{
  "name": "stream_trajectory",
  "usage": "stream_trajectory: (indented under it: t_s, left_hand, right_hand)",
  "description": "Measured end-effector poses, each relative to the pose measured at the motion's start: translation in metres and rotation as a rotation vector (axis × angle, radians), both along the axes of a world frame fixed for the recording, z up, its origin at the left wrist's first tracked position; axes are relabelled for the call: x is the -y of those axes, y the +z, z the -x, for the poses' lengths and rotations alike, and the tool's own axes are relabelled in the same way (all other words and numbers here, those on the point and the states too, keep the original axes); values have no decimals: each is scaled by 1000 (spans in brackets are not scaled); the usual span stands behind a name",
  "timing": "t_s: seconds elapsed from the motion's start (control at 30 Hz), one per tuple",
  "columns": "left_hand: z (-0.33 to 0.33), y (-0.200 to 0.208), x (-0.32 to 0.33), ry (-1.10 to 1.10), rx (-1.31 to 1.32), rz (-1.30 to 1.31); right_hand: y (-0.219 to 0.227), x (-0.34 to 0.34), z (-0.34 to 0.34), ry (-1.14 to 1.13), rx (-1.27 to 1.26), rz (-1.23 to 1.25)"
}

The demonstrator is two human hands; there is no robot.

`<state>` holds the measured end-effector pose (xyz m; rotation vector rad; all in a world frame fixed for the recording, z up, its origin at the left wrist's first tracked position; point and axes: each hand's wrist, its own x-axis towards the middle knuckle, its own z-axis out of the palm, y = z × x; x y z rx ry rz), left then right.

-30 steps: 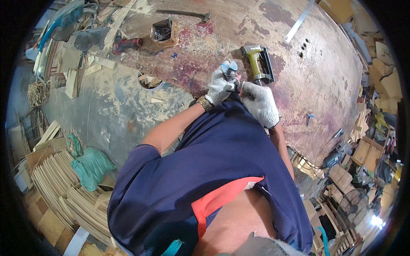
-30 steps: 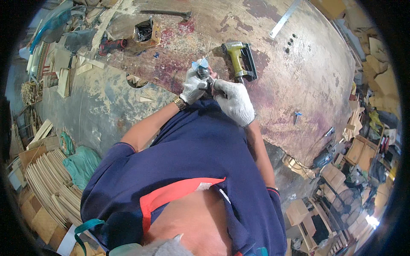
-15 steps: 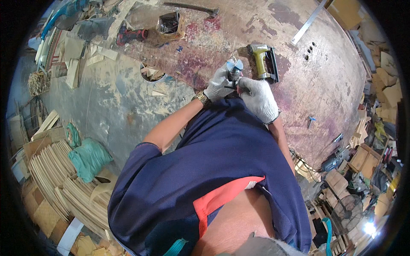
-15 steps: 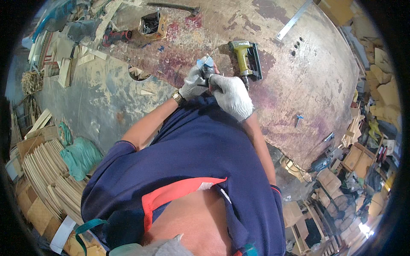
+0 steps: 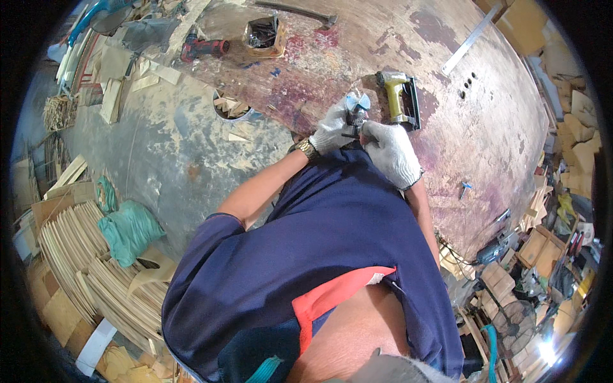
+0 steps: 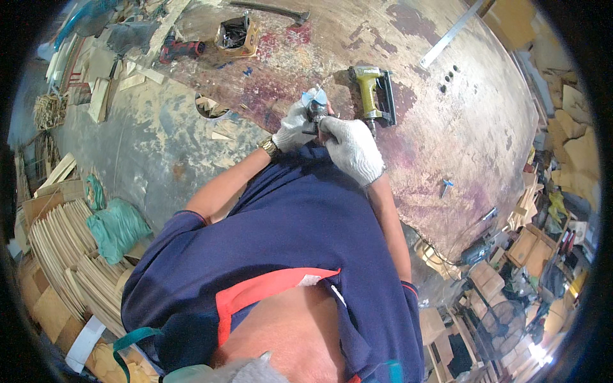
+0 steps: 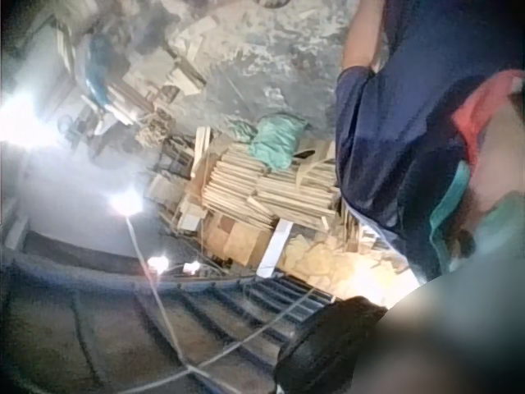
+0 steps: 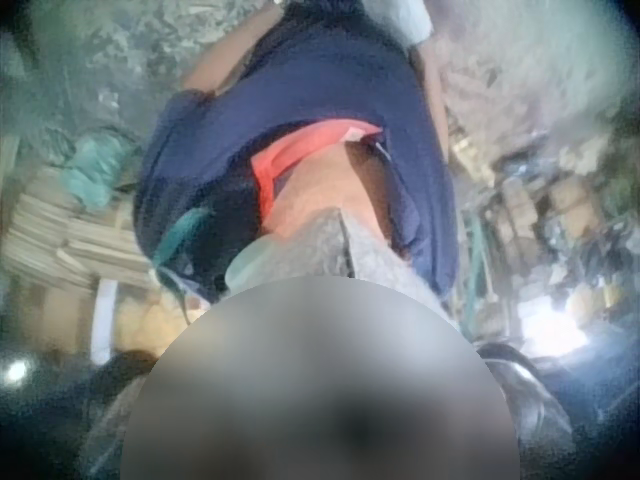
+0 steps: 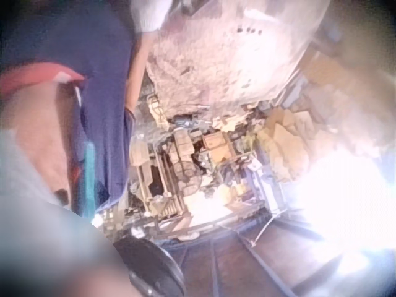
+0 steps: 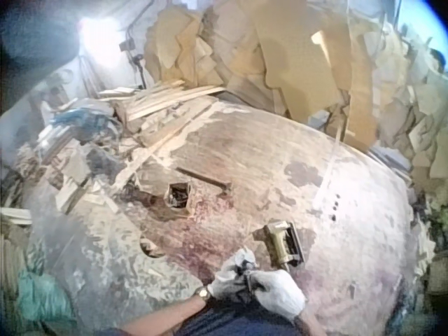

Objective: The person uses a jigsaw to cut a circular hole in a wooden board, then uses a drill to fasten a small wooden piece to the board. The person handles multiple wooden pieces and tools in a workshop setting.

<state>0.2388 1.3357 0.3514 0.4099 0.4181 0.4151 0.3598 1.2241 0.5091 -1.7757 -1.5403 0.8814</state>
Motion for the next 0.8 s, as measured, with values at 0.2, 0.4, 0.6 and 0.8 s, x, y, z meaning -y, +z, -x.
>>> stream_trajectory:
  t_s: [0.2,0.4,0.6,0.8]
  left_hand:
    - [2,-7,1,11,125,44]
    - [8,-4,3,32,124,-217]
    - [9,-3,5,-23,-88,-320]
    - [8,-11,5,-4,-4,-282]
  right_hand:
    - [-2,-1,-1,19,-11,-22]
    - [-1,-3,1,-31,-46,-5]
    - [2,0,2,-46,-122,-39]
    - [0,0,2,-20,-52,-38]
